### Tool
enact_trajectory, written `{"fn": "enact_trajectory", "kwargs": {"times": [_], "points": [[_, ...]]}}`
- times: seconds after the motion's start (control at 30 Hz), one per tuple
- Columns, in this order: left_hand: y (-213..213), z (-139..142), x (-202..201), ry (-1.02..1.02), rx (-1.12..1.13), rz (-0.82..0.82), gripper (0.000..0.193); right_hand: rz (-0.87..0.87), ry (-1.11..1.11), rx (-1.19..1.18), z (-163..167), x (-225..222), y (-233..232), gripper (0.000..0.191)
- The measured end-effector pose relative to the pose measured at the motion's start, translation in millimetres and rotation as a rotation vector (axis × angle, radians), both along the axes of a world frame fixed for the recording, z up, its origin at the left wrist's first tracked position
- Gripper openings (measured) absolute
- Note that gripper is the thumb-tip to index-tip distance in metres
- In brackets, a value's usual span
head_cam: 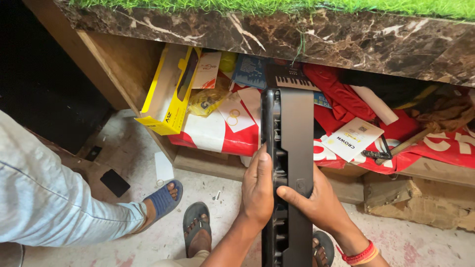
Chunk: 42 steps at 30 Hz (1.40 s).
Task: The person holds a black soundbar enclosure and pries apart its plastic casing, exposing an internal circuit board and wiring. They manipulate the two housing halves, reposition the board, and press the casing sections back together while working at a cluttered repair bench.
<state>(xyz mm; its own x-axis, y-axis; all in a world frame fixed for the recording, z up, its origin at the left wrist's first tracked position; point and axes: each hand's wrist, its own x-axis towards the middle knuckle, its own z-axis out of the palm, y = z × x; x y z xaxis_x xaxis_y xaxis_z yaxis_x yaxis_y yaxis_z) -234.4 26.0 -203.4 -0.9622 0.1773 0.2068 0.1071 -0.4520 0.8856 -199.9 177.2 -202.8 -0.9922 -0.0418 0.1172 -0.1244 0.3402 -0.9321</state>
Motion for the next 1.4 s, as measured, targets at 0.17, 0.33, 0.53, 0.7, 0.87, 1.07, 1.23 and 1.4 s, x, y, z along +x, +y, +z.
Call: {"fn": "enact_trajectory", "kwargs": {"times": [0.17, 0.33, 0.53, 0.7, 0.87, 1.07, 1.23, 1.4], "points": [[10, -6, -1, 0.044, -0.030, 0.074, 0.064, -0.012, -0.050, -0.046, 9, -1, 4, 0.073], [18, -7, -1, -0.133, 0.111, 0.019, 0.066, -0.022, -0.073, -0.042, 18, 2, 2, 0.070], [12, 11, 14, -0.206, 0.106, -0.007, 0.059, -0.035, -0.098, -0.062, 32, 20, -3, 0.066], [10, 19, 15, -0.288, 0.210, -0.072, 0.059, -0.039, -0.115, -0.063, 24, 20, 1, 0.064], [4, 18, 17, -0.310, 0.199, -0.061, 0.064, 0.004, -0.131, -0.118, 3, 18, 12, 0.073], [-3, 21, 13, -0.306, 0.209, -0.047, 0.064, 0.065, -0.173, -0.179, -9, 13, 16, 0.098], [-7, 22, 5, -0.280, 0.261, -0.058, 0.064, 0.057, -0.201, -0.163, -12, 5, 14, 0.104], [0, 18, 4, -0.325, 0.298, -0.070, 0.067, 0.063, -0.161, -0.158, -17, 5, 19, 0.108]]}}
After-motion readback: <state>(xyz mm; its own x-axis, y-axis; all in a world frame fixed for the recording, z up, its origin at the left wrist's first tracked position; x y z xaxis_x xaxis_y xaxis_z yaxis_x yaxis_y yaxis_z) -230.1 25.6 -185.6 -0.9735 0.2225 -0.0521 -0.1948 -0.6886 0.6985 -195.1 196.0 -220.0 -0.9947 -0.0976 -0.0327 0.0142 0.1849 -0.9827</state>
